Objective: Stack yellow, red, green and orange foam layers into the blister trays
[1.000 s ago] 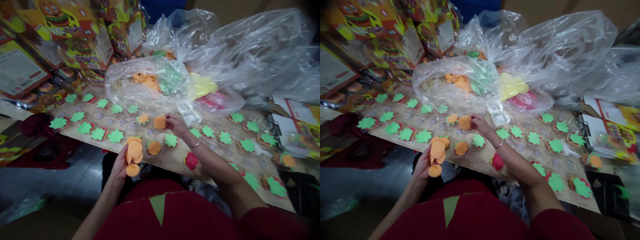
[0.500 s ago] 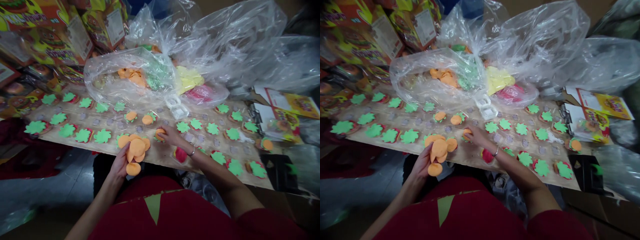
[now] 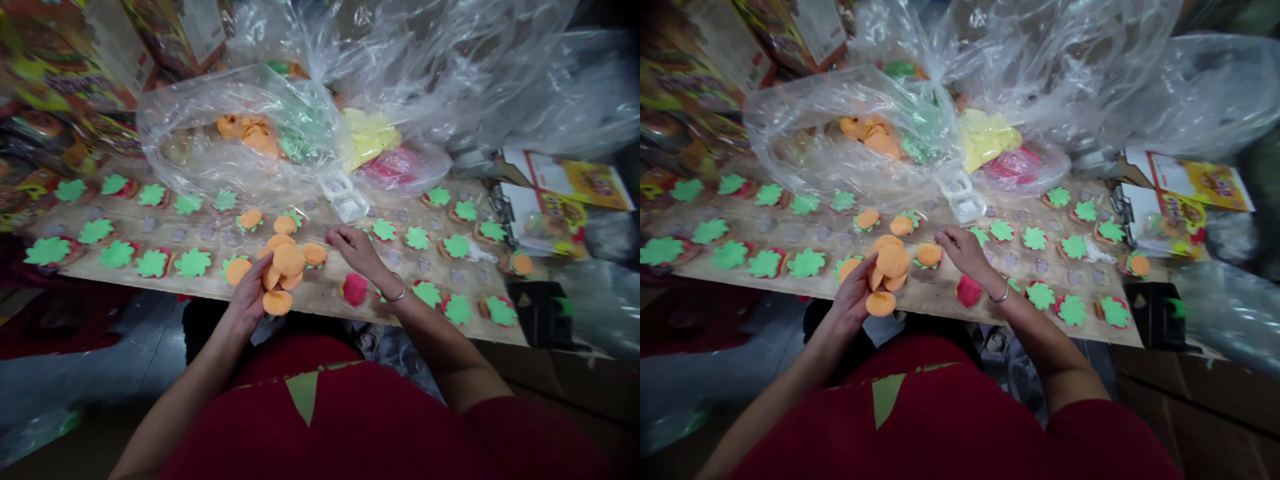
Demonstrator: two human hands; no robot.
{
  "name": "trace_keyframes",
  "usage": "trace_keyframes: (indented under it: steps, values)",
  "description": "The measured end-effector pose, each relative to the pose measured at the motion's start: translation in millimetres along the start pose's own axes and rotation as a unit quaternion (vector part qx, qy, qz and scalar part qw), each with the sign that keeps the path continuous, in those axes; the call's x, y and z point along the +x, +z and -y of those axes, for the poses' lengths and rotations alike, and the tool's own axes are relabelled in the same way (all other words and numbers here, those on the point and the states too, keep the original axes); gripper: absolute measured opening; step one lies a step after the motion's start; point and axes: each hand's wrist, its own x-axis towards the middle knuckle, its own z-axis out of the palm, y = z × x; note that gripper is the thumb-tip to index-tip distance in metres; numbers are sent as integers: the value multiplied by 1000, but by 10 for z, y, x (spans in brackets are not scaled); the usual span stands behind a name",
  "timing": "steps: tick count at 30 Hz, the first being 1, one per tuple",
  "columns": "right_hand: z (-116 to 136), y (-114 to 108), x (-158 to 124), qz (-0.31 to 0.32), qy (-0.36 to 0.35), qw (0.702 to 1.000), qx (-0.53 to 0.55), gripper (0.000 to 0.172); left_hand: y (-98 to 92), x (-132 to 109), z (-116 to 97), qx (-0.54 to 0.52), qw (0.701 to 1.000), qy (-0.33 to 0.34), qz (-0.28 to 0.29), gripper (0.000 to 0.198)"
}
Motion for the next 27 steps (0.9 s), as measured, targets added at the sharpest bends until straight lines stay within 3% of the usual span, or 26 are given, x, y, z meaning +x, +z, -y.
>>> trace_keyframes:
  steps: [3,6,10,12,17,19,21,24,27]
  values:
    - [152,-100,-126,60,35,987,145,26,184,53,123,16,999,-21,22,22]
    - [231,-48,-251,73,51,978,188,34,297,75,275,30,997,-53,36,15]
    - [199,36,-299,-8,57,984,170,29,361,57,346,26,998,-51,23,10]
    - [147,-10,-290,-35,70,974,211,29,364,26,319,24,999,-45,2,12]
    - [-198,-498,-295,-135,127,924,334,41,231,-29,189,20,999,-15,-31,17]
    - [-406,-719,-311,-183,143,923,307,40,170,-22,156,20,999,-2,-42,16]
    - [-587,-839,-300,-190,142,937,255,36,155,-11,156,20,999,3,-43,14]
    - [-718,-790,-189,-146,112,972,149,27,231,-16,207,30,999,-7,-37,9]
    - [-692,-626,4,-118,75,990,-3,21,340,-53,268,45,998,-30,-26,9]
